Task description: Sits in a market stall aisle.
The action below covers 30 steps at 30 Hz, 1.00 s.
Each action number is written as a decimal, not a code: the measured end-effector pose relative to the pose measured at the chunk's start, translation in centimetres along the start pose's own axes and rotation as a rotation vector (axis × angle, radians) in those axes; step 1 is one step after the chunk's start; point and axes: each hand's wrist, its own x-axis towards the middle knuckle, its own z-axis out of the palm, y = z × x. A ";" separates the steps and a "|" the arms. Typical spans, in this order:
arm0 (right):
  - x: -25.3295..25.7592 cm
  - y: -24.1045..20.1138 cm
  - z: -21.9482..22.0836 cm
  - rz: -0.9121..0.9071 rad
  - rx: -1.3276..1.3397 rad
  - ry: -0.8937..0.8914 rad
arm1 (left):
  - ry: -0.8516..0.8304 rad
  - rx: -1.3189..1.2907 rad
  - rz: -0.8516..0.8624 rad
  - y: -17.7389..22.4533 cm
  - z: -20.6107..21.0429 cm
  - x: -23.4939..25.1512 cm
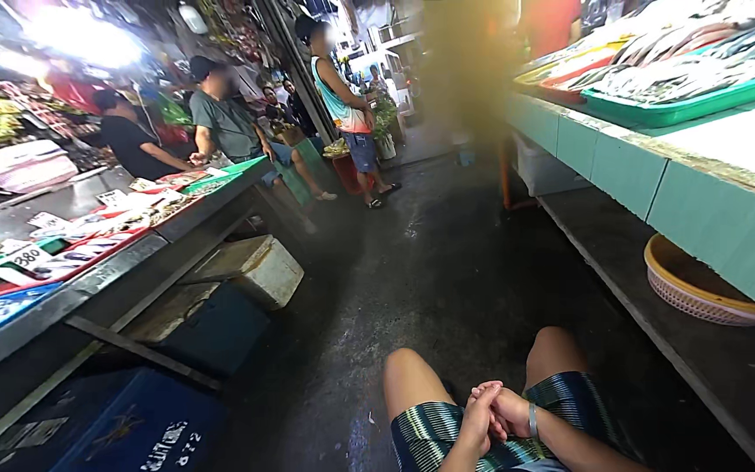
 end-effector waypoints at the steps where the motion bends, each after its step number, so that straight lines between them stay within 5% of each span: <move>1: -0.2 -0.1 -0.2 -0.007 0.007 0.007 | -0.002 -0.006 0.001 0.0 0.4 0.1; 19: 0.9 0.4 1.6 0.027 -0.015 -0.038 | -0.014 -0.005 0.031 -0.4 -2.3 -0.6; 30: -0.8 -0.3 -0.8 -0.004 0.028 0.046 | -0.044 0.004 0.019 -0.1 1.0 0.6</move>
